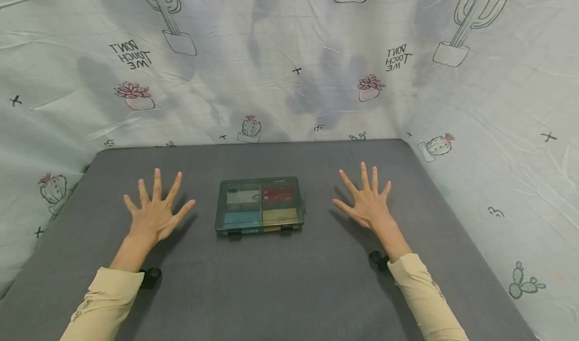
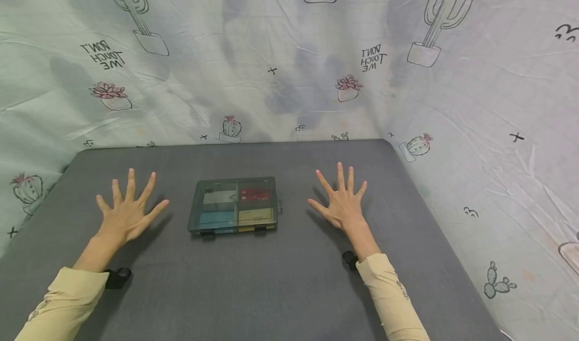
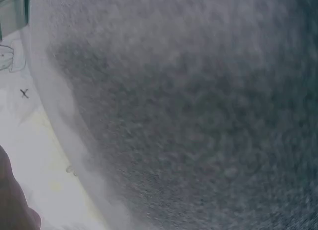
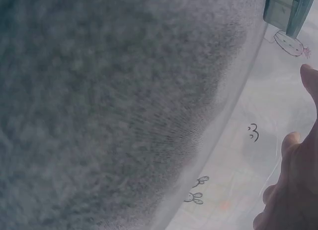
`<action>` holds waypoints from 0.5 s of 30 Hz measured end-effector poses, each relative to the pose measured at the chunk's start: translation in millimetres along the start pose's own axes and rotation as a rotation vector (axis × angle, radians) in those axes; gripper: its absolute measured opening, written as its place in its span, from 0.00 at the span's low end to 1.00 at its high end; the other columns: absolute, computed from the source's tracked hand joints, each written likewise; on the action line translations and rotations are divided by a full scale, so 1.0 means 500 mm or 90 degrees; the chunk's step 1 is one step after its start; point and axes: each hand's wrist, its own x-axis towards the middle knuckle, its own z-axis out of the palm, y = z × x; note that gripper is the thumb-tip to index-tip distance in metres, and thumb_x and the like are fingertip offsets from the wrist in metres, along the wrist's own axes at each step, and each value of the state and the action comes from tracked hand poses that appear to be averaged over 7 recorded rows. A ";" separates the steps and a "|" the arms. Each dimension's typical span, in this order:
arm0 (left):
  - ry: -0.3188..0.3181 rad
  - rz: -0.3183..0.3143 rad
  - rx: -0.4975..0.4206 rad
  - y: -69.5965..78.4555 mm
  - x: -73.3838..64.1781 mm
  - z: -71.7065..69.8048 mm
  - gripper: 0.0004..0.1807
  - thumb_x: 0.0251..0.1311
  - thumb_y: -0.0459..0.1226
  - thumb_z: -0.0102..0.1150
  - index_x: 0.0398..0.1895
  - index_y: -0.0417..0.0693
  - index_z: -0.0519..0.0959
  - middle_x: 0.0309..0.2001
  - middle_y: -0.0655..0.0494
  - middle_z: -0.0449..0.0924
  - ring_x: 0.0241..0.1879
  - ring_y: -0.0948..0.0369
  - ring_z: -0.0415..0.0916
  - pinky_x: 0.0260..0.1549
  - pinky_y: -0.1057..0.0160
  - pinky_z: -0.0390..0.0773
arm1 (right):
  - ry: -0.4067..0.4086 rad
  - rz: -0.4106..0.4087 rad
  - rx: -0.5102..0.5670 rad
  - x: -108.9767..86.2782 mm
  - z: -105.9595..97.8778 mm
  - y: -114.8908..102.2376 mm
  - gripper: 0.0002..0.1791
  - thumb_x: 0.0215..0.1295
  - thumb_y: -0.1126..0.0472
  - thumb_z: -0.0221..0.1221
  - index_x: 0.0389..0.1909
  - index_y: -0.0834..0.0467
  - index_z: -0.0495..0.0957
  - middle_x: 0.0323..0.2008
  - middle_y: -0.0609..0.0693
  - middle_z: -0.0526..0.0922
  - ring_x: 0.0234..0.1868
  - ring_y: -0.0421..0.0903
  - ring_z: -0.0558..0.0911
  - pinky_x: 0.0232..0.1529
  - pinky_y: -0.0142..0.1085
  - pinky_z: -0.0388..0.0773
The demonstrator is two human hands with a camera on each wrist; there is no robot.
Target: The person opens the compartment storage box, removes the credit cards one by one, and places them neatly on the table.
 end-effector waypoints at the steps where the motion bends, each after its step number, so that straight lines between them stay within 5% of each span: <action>1: -0.001 0.004 -0.001 0.003 -0.001 -0.001 0.44 0.66 0.67 0.32 0.75 0.67 0.26 0.73 0.41 0.15 0.67 0.29 0.17 0.52 0.18 0.23 | 0.002 -0.002 -0.001 0.000 -0.001 -0.001 0.47 0.62 0.26 0.46 0.77 0.38 0.40 0.75 0.62 0.29 0.72 0.67 0.30 0.60 0.77 0.32; 8: -0.039 0.047 -0.056 0.031 -0.009 -0.006 0.44 0.68 0.65 0.32 0.75 0.64 0.25 0.72 0.45 0.11 0.67 0.32 0.13 0.53 0.20 0.20 | 0.013 -0.012 -0.005 -0.013 -0.010 -0.007 0.47 0.62 0.26 0.46 0.77 0.38 0.41 0.75 0.61 0.29 0.72 0.67 0.31 0.61 0.77 0.35; 15: -0.138 0.142 -0.303 0.067 -0.015 -0.002 0.48 0.70 0.53 0.46 0.74 0.62 0.21 0.72 0.54 0.09 0.70 0.44 0.12 0.59 0.24 0.27 | 0.016 -0.054 0.015 -0.045 -0.017 -0.020 0.47 0.63 0.28 0.48 0.77 0.39 0.41 0.75 0.60 0.29 0.73 0.63 0.30 0.61 0.76 0.37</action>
